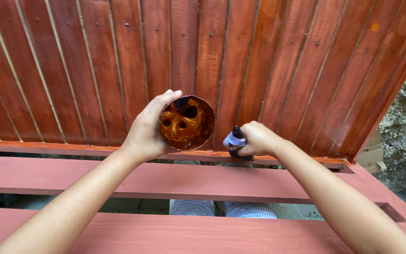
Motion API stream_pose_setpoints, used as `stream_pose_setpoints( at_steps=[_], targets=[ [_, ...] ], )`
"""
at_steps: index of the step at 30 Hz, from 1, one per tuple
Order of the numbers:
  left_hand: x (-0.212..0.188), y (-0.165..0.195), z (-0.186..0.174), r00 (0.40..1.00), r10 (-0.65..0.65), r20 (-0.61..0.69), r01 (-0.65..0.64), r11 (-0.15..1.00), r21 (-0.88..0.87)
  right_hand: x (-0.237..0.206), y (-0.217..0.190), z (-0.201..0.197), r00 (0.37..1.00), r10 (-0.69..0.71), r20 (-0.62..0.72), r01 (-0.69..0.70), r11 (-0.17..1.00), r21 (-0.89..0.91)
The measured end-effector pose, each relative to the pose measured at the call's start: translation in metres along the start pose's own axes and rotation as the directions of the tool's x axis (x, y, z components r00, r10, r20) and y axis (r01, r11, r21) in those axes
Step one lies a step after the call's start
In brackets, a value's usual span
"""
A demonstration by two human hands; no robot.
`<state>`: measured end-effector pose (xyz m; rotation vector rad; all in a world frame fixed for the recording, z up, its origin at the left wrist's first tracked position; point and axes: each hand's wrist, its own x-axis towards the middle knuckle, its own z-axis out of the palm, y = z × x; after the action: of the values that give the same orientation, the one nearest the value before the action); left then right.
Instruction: The person applies wood stain to a slatted wooden bench and chair outdoors, holding a cut plastic bottle of stain in one hand and brushing the stain onto the seat boards, backrest slats, and frame edges, moving around the furniture to coat different sections.
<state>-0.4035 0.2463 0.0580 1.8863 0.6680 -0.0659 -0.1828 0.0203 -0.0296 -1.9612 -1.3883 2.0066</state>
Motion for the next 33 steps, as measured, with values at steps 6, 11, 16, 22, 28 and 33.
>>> stream_pose_setpoints(
  at_steps=[6, 11, 16, 22, 28, 33],
  targets=[
    [-0.027, -0.023, -0.047, 0.999, -0.029, -0.019, 0.029, 1.000, 0.009, 0.037, -0.059, 0.012, 0.997, -0.071, -0.031, 0.076, 0.982, 0.171],
    [-0.044, -0.051, -0.082, 0.995, -0.094, 0.018, 0.092, 0.992, 0.088, 0.063, -0.099, 0.019, 0.999, -0.036, -0.018, 0.040, 0.948, 0.316],
    [-0.056, -0.071, -0.106, 0.995, -0.090, 0.049, 0.085, 0.991, 0.099, 0.098, -0.139, 0.036, 0.993, -0.098, -0.064, 0.115, 0.923, 0.366],
    [-0.059, -0.086, -0.138, 0.994, -0.107, 0.021, 0.104, 0.990, 0.092, 0.139, -0.175, 0.073, 0.964, -0.172, -0.201, 0.262, 0.721, 0.642],
    [-0.059, -0.091, -0.158, 0.997, -0.071, 0.009, 0.069, 0.993, 0.092, 0.122, -0.153, 0.086, 0.958, -0.180, -0.223, 0.281, 0.749, 0.600],
    [-0.057, -0.089, -0.155, 0.999, -0.036, 0.016, 0.035, 0.997, 0.072, 0.076, -0.101, 0.064, 0.980, -0.111, -0.164, 0.185, 0.812, 0.553]
  ],
)
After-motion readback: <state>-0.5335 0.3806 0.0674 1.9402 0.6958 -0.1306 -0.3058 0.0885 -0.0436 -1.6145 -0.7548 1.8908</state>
